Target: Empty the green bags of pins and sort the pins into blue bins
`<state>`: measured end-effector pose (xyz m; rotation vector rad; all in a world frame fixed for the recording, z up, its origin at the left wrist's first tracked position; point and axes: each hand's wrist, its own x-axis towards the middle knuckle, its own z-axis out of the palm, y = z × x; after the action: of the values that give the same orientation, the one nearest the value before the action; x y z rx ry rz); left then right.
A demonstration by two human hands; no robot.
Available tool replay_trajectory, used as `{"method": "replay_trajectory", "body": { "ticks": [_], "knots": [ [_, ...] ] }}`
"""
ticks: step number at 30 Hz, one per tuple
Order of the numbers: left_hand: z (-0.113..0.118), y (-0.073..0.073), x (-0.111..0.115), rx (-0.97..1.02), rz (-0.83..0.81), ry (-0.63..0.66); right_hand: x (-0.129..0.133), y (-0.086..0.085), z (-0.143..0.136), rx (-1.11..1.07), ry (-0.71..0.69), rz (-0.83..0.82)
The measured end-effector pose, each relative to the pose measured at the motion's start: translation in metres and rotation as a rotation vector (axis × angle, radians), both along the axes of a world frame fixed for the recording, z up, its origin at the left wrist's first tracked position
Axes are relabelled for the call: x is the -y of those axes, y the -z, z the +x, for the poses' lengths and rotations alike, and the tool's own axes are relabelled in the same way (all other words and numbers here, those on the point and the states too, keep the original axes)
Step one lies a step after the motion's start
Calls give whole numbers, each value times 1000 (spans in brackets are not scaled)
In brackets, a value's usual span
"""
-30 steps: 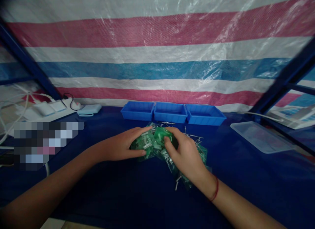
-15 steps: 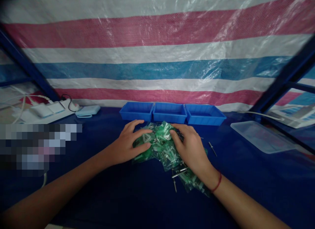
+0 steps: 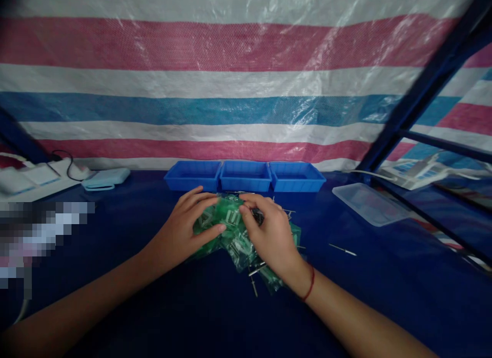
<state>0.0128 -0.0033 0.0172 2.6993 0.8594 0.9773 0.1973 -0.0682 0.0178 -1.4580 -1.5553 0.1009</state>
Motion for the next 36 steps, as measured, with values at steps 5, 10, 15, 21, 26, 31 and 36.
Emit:
{"method": "replay_trajectory", "body": {
  "ticks": [5,10,15,21,26,31,36],
  "knots": [
    [6,1,-3,75,-72,-33,3,-3,-9,-168,-78,11],
    [7,-4,3,108,-46,-23,2,-3,-5,-90,-120,21],
    [6,-14,10,159,-222,26,3,-8,-1,16,-213,8],
    [3,-22,17,198,-481,84,11,-15,-8,-210,-284,-59],
    [0,-26,21,115,-402,84,17,-17,-8,-38,-313,-19],
    [-6,-24,21,260,-503,324,22,-23,-4,119,-341,225],
    [-3,-23,24,316,-839,291,25,-24,-4,156,-338,339]
  ]
}}
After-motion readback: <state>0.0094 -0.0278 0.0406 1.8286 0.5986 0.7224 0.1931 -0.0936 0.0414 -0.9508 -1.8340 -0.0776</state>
